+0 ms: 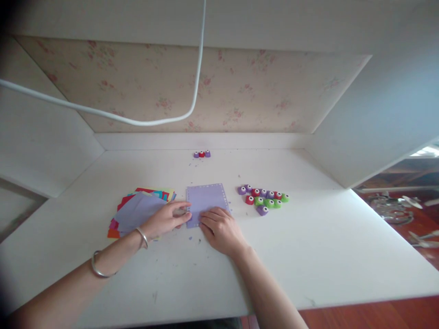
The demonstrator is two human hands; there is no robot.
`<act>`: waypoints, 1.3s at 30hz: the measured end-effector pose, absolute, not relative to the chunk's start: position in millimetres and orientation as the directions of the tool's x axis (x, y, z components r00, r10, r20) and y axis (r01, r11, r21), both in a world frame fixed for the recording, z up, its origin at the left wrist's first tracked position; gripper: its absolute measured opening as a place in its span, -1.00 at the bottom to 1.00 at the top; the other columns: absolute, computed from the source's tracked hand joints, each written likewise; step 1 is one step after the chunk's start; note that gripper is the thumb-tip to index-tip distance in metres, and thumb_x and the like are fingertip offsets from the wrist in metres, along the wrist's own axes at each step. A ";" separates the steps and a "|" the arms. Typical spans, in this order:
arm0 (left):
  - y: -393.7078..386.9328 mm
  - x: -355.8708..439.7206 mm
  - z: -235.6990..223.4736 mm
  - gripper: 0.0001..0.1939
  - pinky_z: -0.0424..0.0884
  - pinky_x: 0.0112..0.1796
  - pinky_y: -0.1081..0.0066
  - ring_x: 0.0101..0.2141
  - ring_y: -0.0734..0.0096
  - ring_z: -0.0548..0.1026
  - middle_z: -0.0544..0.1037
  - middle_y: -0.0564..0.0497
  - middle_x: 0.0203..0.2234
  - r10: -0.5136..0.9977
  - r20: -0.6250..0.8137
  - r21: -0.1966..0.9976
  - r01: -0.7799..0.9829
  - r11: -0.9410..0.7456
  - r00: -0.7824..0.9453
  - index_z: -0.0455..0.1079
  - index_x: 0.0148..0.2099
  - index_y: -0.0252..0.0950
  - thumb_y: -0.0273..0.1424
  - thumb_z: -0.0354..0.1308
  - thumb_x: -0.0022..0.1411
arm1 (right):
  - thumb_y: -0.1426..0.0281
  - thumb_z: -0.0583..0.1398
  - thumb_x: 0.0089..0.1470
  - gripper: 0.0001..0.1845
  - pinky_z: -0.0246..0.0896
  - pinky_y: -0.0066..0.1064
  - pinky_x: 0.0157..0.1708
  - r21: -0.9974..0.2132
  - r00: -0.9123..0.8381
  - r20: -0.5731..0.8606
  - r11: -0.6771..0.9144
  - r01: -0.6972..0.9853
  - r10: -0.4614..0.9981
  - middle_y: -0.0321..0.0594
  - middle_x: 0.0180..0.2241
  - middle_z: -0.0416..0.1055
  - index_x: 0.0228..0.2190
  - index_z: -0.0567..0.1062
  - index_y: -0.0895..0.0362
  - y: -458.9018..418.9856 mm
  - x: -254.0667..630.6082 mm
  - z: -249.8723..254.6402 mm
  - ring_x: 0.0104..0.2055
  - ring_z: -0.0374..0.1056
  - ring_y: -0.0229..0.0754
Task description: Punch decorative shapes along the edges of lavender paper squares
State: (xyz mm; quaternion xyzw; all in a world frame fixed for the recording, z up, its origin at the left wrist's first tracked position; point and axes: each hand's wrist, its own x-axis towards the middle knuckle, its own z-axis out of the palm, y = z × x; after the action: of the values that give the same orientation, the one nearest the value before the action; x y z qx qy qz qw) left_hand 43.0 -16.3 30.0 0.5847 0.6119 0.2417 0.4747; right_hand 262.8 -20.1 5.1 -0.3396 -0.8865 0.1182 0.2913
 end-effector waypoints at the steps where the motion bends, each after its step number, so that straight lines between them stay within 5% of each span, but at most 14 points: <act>1: -18.1 42.1 28.1 -0.53 0.46 -0.27 0.43 -0.31 0.41 0.51 0.45 -0.15 -0.02 0.960 -0.239 0.850 0.510 0.133 0.148 0.45 0.03 -0.29 -0.23 0.29 0.09 | 0.41 0.14 0.22 -0.77 0.33 -0.16 -0.01 -0.409 -0.600 0.432 0.740 0.535 0.673 -0.18 -0.15 0.56 -0.14 0.55 0.08 -20.2 262.7 5.2 -0.05 0.41 -0.10; 6: -25.8 36.5 20.9 -0.74 0.44 -0.12 0.33 -0.21 0.30 0.51 0.54 -0.06 -0.18 0.975 -0.024 0.755 0.644 -0.127 0.221 0.52 -0.09 -0.23 -0.36 0.23 0.13 | 0.41 0.13 0.22 -0.78 0.32 -0.15 0.00 -0.415 -0.601 0.430 0.739 0.531 0.674 -0.18 -0.14 0.56 -0.14 0.55 0.09 -20.7 263.0 4.3 -0.05 0.41 -0.10; 20: -52.8 9.5 39.6 -0.67 0.48 -0.24 0.42 -0.32 0.39 0.54 0.54 -0.05 -0.14 0.996 0.003 0.793 0.606 -0.055 0.088 0.46 -0.02 -0.24 -0.19 0.11 0.26 | 0.41 0.14 0.21 -0.76 0.32 -0.10 0.03 -0.421 -0.585 0.471 0.751 0.508 0.660 -0.15 -0.13 0.55 -0.12 0.54 0.07 -21.7 262.5 6.0 -0.03 0.42 -0.08; 24: -74.9 19.7 41.8 -0.62 0.51 -0.22 0.40 -0.33 0.39 0.56 0.58 -0.01 -0.18 0.998 -0.008 0.839 0.544 -0.025 0.058 0.40 0.07 -0.21 -0.18 0.15 0.25 | 0.36 0.15 0.22 -0.74 0.40 -0.17 -0.06 -0.660 -0.451 0.418 0.605 0.446 0.788 -0.10 -0.13 0.54 -0.08 0.52 0.07 -39.0 254.6 15.3 -0.09 0.45 -0.07; 28: -92.2 34.9 36.7 -0.57 0.53 -0.20 0.39 -0.34 0.39 0.56 0.59 0.03 -0.23 0.983 0.120 0.839 0.514 -0.177 0.142 0.33 0.13 -0.13 -0.24 0.21 0.23 | 0.26 0.17 0.21 -0.63 0.49 -0.35 -0.28 -0.960 -0.379 0.121 0.206 0.192 0.918 -0.13 -0.12 0.52 0.04 0.43 0.04 -65.1 239.5 27.0 -0.22 0.49 -0.16; 33: -99.4 54.8 31.1 -0.55 0.51 -0.08 0.30 -0.24 0.36 0.54 0.55 0.00 -0.15 0.927 0.265 0.781 0.504 -0.369 0.267 0.25 0.20 -0.07 -0.35 0.16 0.29 | 0.25 0.19 0.19 -0.69 0.46 -0.29 -0.13 -0.997 -0.453 0.070 0.079 0.001 0.889 -0.13 -0.06 0.50 -0.04 0.51 0.01 -82.8 237.6 38.9 -0.03 0.44 -0.09; 36: -101.3 60.9 30.4 -0.47 0.51 -0.05 0.23 -0.09 0.28 0.51 0.39 -0.06 0.09 0.895 0.292 0.784 0.452 -0.426 0.337 0.17 0.25 -0.02 -0.43 0.15 0.28 | 0.24 0.21 0.17 -0.73 0.41 -0.23 -0.05 -0.989 -0.318 0.091 0.123 0.083 0.944 -0.13 -0.05 0.50 -0.11 0.56 0.03 -84.0 254.6 35.3 -0.02 0.43 -0.07; 39: -104.6 59.9 29.2 -0.48 0.54 -0.09 0.25 -0.16 0.34 0.53 0.37 -0.07 0.09 0.906 0.251 0.826 0.413 -0.384 0.341 0.16 0.24 -0.02 -0.45 0.13 0.28 | 0.19 0.28 0.09 -0.67 0.44 -0.24 -0.15 -0.985 -0.097 0.049 0.064 0.159 0.994 -0.13 -0.13 0.54 -0.13 0.56 0.07 -80.8 284.3 25.0 -0.13 0.48 -0.07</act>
State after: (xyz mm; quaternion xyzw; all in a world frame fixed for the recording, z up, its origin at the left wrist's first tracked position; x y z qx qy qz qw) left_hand 59.9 -104.6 29.2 0.7468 0.4416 0.3667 0.3359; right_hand 284.3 -80.8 25.0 -0.5009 -0.5754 0.4662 0.4480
